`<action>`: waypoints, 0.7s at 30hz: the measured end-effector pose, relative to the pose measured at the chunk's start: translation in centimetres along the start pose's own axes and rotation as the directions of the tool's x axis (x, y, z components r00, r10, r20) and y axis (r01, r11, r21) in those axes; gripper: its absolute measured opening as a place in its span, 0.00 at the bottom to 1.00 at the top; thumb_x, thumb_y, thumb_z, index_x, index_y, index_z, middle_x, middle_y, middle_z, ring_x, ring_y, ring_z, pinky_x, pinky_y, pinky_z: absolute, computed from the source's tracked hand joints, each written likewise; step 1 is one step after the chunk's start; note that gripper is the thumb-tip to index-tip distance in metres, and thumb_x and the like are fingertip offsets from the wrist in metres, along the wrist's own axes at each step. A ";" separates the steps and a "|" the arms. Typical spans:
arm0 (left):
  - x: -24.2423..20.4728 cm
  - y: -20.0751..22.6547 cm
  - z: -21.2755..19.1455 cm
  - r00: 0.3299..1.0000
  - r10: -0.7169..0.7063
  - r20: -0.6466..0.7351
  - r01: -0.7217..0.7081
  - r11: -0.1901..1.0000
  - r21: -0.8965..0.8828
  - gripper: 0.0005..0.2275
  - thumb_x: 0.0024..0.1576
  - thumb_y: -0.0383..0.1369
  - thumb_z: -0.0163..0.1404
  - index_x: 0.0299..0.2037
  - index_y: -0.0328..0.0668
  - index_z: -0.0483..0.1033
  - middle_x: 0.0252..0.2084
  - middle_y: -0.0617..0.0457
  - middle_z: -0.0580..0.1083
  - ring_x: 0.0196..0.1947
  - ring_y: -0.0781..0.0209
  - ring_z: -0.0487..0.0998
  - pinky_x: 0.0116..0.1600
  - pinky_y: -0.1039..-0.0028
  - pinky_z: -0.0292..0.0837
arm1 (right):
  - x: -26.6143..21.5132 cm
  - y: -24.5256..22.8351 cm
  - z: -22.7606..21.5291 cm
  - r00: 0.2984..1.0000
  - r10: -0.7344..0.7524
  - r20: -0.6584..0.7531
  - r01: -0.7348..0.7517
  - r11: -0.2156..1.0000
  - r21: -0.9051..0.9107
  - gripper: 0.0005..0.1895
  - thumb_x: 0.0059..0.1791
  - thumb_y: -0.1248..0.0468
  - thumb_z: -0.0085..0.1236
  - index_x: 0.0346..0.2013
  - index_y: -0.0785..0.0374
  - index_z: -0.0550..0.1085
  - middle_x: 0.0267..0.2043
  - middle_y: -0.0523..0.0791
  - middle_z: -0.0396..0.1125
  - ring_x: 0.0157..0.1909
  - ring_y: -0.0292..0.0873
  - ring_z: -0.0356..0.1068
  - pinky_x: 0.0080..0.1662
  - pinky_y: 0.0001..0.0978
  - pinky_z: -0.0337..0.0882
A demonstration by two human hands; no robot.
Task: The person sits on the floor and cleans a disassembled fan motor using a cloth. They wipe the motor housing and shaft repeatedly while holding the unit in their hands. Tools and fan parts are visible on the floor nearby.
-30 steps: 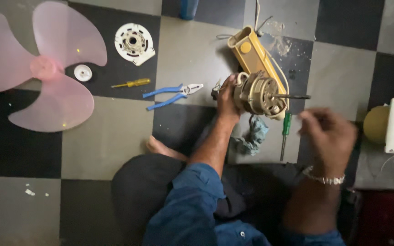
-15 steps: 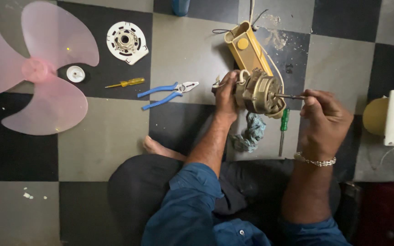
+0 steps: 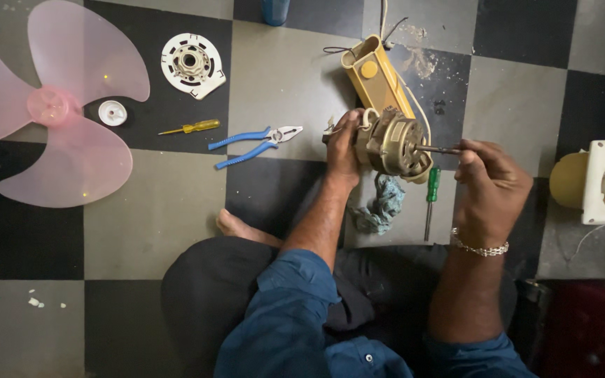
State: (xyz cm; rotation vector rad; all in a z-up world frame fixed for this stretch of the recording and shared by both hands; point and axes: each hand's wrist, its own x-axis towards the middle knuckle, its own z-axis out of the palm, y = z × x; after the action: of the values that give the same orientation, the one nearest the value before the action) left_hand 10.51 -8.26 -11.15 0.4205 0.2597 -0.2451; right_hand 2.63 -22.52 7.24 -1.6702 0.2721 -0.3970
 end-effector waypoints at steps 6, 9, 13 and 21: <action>-0.2 0.0 -0.2 0.999 -0.024 -0.020 0.024 1.000 -0.018 0.19 0.64 0.48 0.51 0.51 0.38 0.76 0.45 0.51 0.76 0.47 0.59 0.76 0.54 0.69 0.73 | 0.2 1.0 0.2 1.000 0.017 -0.001 -0.017 1.000 0.026 0.07 0.55 0.74 0.63 0.48 0.72 0.79 0.45 0.49 0.73 0.38 0.35 0.70 0.39 0.24 0.71; -0.1 0.1 -0.1 0.999 -0.022 -0.043 0.022 1.000 -0.005 0.19 0.63 0.48 0.53 0.51 0.38 0.76 0.45 0.52 0.76 0.47 0.59 0.76 0.53 0.68 0.73 | 0.1 1.4 0.1 1.000 -0.016 0.024 0.015 0.999 0.041 0.07 0.56 0.73 0.63 0.48 0.71 0.79 0.45 0.47 0.73 0.38 0.35 0.70 0.40 0.24 0.71; -0.2 0.3 0.4 0.999 -0.025 -0.029 0.025 1.000 0.012 0.21 0.62 0.49 0.53 0.51 0.38 0.76 0.45 0.52 0.76 0.47 0.60 0.76 0.53 0.69 0.73 | 0.2 1.5 -0.3 0.997 -0.074 -0.005 0.075 0.997 0.029 0.06 0.56 0.74 0.64 0.48 0.71 0.79 0.41 0.48 0.74 0.35 0.35 0.70 0.39 0.24 0.69; -0.5 0.7 1.0 0.989 -0.052 -0.142 0.067 0.992 0.103 0.21 0.59 0.50 0.52 0.50 0.39 0.76 0.43 0.51 0.76 0.44 0.59 0.77 0.49 0.67 0.74 | 0.2 0.7 -0.3 0.999 -0.029 -0.023 0.027 0.997 -0.073 0.06 0.54 0.74 0.66 0.46 0.71 0.80 0.40 0.48 0.74 0.34 0.36 0.70 0.38 0.24 0.70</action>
State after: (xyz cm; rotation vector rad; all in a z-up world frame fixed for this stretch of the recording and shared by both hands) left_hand 10.45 -8.01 -9.83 0.5381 0.3970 -0.2896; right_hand 2.70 -22.98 6.55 -1.7428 0.2838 -0.4327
